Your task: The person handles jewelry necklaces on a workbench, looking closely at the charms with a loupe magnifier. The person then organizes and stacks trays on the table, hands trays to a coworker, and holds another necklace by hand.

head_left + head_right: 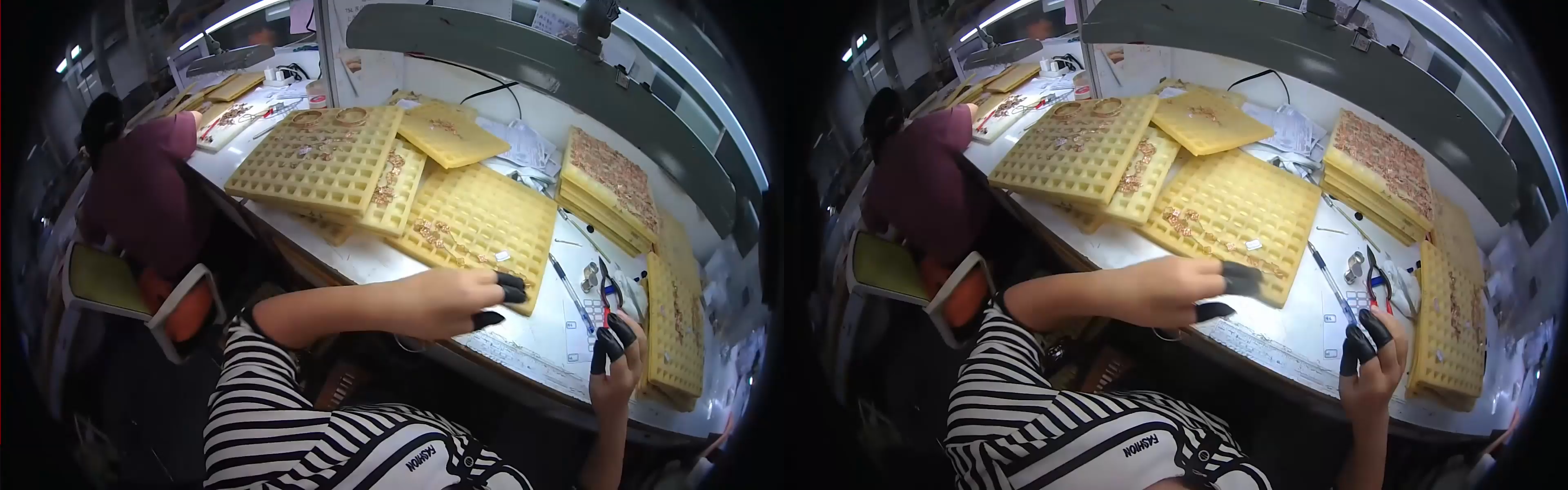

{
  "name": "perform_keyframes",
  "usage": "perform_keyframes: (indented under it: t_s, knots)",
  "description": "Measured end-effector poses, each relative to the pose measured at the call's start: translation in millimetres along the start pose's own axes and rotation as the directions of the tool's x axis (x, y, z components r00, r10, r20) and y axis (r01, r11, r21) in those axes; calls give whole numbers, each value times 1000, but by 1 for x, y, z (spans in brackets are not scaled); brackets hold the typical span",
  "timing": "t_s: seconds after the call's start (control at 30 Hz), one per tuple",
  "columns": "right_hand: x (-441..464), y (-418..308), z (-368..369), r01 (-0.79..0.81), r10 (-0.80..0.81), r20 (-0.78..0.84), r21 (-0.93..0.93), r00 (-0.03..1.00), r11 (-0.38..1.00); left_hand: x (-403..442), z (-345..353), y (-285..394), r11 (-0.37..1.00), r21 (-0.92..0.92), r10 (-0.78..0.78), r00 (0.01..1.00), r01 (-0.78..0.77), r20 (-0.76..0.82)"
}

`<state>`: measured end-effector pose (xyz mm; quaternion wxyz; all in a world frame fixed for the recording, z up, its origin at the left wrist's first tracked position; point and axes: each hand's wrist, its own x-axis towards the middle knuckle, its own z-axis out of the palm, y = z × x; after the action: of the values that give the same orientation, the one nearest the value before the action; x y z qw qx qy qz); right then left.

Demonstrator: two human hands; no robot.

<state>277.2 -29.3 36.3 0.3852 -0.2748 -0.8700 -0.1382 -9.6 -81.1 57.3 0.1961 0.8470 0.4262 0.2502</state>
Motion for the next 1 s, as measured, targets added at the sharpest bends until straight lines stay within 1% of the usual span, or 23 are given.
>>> perform_keyframes:
  t_s: [0.07,0.1,0.13,0.17,0.2,0.23,0.27,0.3,0.33,0.37,0.43,0.47,0.5,0.53,0.63,0.67,0.7,0.77,0.83,0.9,0.93,0.97,1.0]
  knots:
    - [15,-2,15,14,-15,4,88,1000,996,-35,-19,-22,994,92,-27,958,56,-285]
    - [25,-3,22,9,-9,0,85,1000,996,-56,-34,-33,962,131,-187,927,239,-324]
    - [36,-6,29,3,-9,29,189,1000,982,-77,-51,-38,935,217,-162,881,281,-445]
    - [46,-10,35,-6,-12,60,293,998,956,-87,-62,-40,928,158,-158,740,338,-653]
    - [54,-13,42,-70,23,124,395,992,916,-100,-74,-41,905,101,-197,616,414,-763]
    - [65,-17,52,-82,19,140,456,990,886,-123,-94,-61,798,347,-21,599,493,-801]
    - [77,-24,60,-117,21,187,518,982,847,-143,-109,-70,791,233,-108,503,566,-857]
    - [89,-31,68,-153,17,234,576,972,803,-166,-124,-89,826,49,-230,414,561,-881]
    - [102,-36,78,-160,-17,269,621,963,767,-189,-141,-105,804,-104,-367,351,585,-861]
    - [113,-41,90,-169,-53,301,663,952,729,-198,-153,-107,707,-104,-428,307,699,-850]
    - [133,-54,118,-158,-115,301,745,947,648,-215,-170,-120,593,-38,-479,314,805,-819]
    - [143,-63,127,-252,-82,388,731,918,634,-224,-177,-130,598,-41,-483,319,800,-815]
    - [152,-69,139,-303,-80,436,734,896,607,-232,-182,-141,644,-126,-536,328,754,-778]
    - [158,-73,150,-316,-100,448,755,888,575,-231,-183,-148,679,-215,-585,341,702,-736]
    - [173,-78,170,-371,-69,519,691,852,620,-227,-181,-142,683,-332,-653,341,650,-676]
    - [177,-77,172,-378,-65,529,681,846,627,-228,-180,-143,662,-342,-665,313,667,-678]
    - [180,-76,172,-451,-15,573,661,819,600,-229,-178,-145,662,-353,-672,315,661,-670]
    - [181,-69,177,-524,36,620,628,783,575,-230,-174,-146,765,-292,-550,344,574,-761]
    - [178,-53,186,-603,101,643,636,759,481,-231,-172,-146,759,-297,-552,332,579,-765]
    - [176,-40,182,-599,121,633,630,765,495,-234,-171,-152,774,-314,-545,327,550,-772]
    - [174,-34,180,-627,128,651,629,748,460,-232,-170,-150,773,-302,-528,302,558,-794]
    - [171,-29,177,-654,141,667,627,731,423,-230,-168,-148,779,-298,-528,321,552,-786]
    - [170,-30,170,-661,148,669,630,729,407,-228,-166,-146,752,-275,-510,263,599,-819]
